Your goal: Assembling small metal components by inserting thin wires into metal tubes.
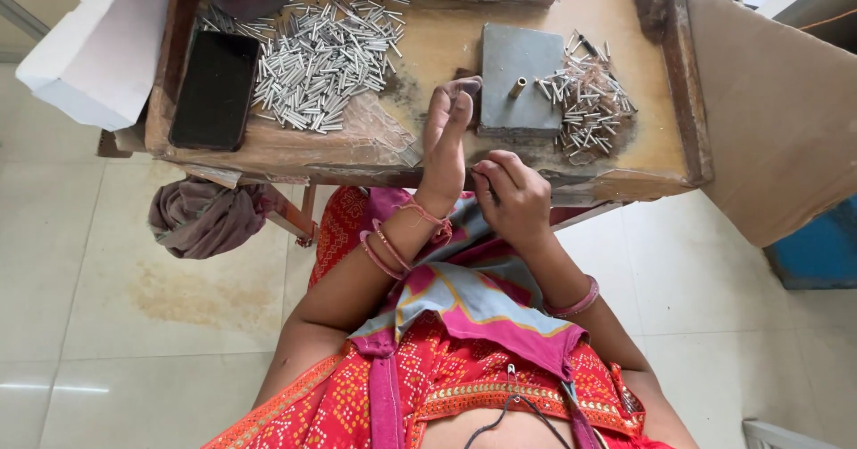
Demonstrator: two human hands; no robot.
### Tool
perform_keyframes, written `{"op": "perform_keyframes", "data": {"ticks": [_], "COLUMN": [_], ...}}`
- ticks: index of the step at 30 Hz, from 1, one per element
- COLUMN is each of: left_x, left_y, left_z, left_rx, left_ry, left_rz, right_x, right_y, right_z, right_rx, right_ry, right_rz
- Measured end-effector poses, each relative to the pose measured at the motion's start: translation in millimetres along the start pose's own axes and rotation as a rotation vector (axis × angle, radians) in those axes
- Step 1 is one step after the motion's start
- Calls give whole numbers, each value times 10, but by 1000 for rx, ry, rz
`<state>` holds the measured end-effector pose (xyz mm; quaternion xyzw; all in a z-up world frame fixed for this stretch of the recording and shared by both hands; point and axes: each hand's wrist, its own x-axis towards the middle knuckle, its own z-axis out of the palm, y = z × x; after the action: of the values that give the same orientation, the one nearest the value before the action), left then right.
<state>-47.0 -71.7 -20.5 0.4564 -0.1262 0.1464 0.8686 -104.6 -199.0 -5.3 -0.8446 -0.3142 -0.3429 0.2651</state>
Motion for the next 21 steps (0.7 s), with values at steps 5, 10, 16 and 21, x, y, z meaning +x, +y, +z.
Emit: {"op": "perform_keyframes", "data": {"ticks": [5, 10, 16, 21], "left_x": [-149, -186, -225, -258], "left_y": [549, 1014, 972, 764], "left_z": [-74, -16, 56, 51], "left_rx": [563, 723, 745, 626], "left_ry": [-244, -605, -544, -293], "left_rz": [190, 278, 418, 248], "right_x": [-25, -79, 25, -2], "right_y": [183, 537, 353, 67], "right_z": [-10, -126, -361, -471], "right_rx": [250, 1260, 1519, 571], "right_ry": [37, -196, -357, -361], "right_rz": [168, 780, 844, 409]}}
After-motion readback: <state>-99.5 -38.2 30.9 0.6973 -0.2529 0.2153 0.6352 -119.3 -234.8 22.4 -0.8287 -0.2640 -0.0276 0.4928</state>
